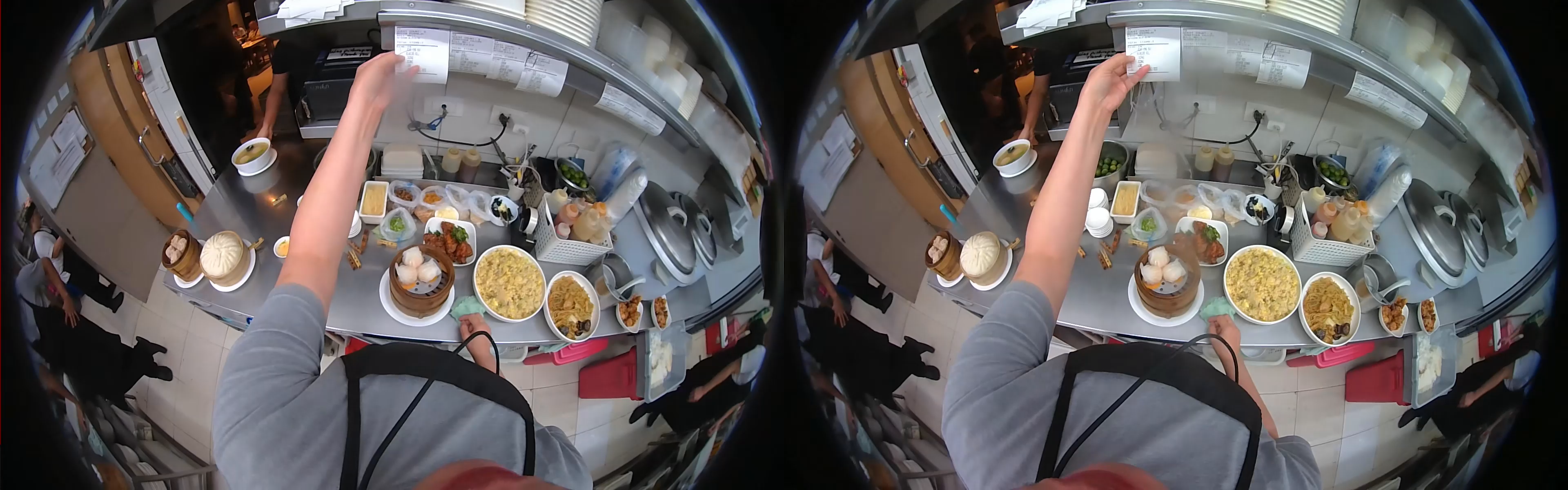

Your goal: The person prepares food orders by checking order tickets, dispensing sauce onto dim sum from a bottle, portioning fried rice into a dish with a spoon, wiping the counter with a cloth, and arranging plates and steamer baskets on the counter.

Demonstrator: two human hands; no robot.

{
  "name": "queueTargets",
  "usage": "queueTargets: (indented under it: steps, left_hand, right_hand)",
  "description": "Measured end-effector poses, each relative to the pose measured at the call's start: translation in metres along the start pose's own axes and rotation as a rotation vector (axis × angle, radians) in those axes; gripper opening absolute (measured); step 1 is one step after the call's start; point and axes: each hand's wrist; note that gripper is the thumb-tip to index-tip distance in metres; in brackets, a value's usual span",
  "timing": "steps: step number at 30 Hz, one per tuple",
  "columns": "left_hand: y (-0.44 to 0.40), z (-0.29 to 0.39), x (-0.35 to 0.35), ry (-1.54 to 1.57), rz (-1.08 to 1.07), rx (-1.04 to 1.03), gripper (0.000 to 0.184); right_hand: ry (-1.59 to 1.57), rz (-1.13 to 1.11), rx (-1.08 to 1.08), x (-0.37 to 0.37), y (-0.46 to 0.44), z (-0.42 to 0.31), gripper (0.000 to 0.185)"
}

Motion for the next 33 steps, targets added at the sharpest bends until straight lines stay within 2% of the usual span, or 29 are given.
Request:
queueTargets:
  steps: [3, 12, 15, 23, 29, 33]
  left_hand:
    - [-0.001, -0.003, 0.000, 0.050, 0.046, -0.001, 0.015]
    - [-0.002, -0.007, 0.003, -0.029, 0.071, -0.089, 0.016]
    - [0.001, -0.006, 0.005, 0.100, 0.115, -0.029, 0.017]
    - [0.004, -0.014, 0.001, -0.108, 0.076, -0.132, 0.024]
    - [0.009, -0.010, 0.001, 0.027, 0.134, -0.044, 0.027]
    - [0.015, -0.019, 0.030, -0.037, 0.118, -0.008, 0.032]
  right_hand:
    - [0.004, -0.014, -0.041, 0.001, 0.000, -0.001, 0.009]
    - [0.028, -0.012, 0.046, 0.002, -0.001, -0.001, 0.009]
    - [0.009, -0.003, 0.045, 0.002, -0.001, 0.000, 0.008]
    - [0.027, 0.000, 0.059, 0.000, 0.000, 0.003, 0.009]
    - [0.015, 0.005, 0.038, 0.000, 0.000, 0.002, 0.008]
    - [0.007, -0.016, 0.047, 0.002, 0.002, 0.000, 0.011]
Point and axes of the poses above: each hand's wrist, its own y-axis away from the middle knuckle, its own x-axis out of the back of the hand, z = x × y, and after that the axes turned 8 degrees about -y, right-handed
